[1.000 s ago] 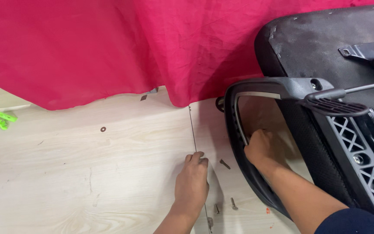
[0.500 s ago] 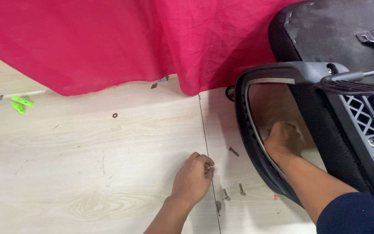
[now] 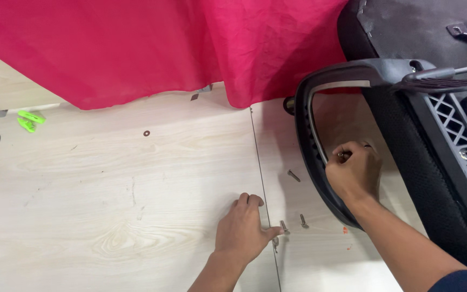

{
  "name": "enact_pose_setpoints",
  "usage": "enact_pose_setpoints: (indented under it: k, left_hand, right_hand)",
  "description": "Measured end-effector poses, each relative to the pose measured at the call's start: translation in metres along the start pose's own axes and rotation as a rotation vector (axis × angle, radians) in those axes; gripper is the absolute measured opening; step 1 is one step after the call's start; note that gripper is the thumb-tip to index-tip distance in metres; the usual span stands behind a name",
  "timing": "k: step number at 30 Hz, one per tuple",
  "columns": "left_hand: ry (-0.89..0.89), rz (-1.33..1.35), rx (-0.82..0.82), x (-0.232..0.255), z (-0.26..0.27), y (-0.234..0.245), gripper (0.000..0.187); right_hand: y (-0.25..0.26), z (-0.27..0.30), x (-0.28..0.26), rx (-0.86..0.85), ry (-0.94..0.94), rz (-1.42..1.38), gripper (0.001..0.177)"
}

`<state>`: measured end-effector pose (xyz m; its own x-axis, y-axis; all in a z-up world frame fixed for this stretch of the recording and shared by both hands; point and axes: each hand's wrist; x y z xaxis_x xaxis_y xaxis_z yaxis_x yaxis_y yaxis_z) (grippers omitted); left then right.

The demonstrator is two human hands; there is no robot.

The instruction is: The person attaches a metal gas lift to the underside of an office chair seat. They align the metal base plate, insert screws by hand, and then use a screwdriver to tighten the screws, securing the lift to the seat.

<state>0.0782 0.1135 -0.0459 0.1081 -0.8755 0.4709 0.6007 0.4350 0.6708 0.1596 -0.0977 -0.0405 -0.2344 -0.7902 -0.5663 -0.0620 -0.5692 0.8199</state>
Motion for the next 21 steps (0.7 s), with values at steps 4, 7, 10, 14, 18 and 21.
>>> enact_pose_setpoints:
  k: [4, 7, 10, 14, 18, 21]
  left_hand:
    - [0.0, 0.038, 0.021, -0.001, 0.005, -0.011, 0.059]
    - [-0.015, 0.074, 0.065, -0.004, 0.007, -0.015, 0.044]
    - [-0.013, 0.103, 0.107, -0.006, 0.004, -0.021, 0.035]
    - [-0.012, 0.18, 0.148, -0.011, 0.005, -0.03, 0.03]
    - [-0.037, 0.209, 0.112, -0.013, 0.01, -0.032, 0.036]
    - [-0.061, 0.186, 0.095, -0.008, 0.018, -0.034, 0.038]
  right_hand:
    - [0.006, 0.01, -0.01, -0.101, -0.125, -0.42, 0.011]
    - [0.003, 0.017, -0.017, -0.168, -0.164, -0.81, 0.018]
    - [-0.004, 0.025, -0.018, -0.27, -0.237, -1.06, 0.02]
    - [-0.01, 0.037, -0.003, -0.439, -0.325, -1.199, 0.017]
    - [-0.009, 0.048, 0.012, -0.706, -0.299, -1.093, 0.011]
    - [-0.012, 0.056, 0.014, -0.732, -0.299, -0.615, 0.019]
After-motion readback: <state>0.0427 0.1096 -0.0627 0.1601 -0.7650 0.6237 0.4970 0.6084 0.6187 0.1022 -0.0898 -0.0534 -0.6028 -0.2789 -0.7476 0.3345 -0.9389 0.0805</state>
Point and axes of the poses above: each hand's wrist, its own z-axis away from the middle knuckle, its own y-axis out of the back of the hand, x = y × z, and after that the axes turned 12 degrees about -x, right-handed
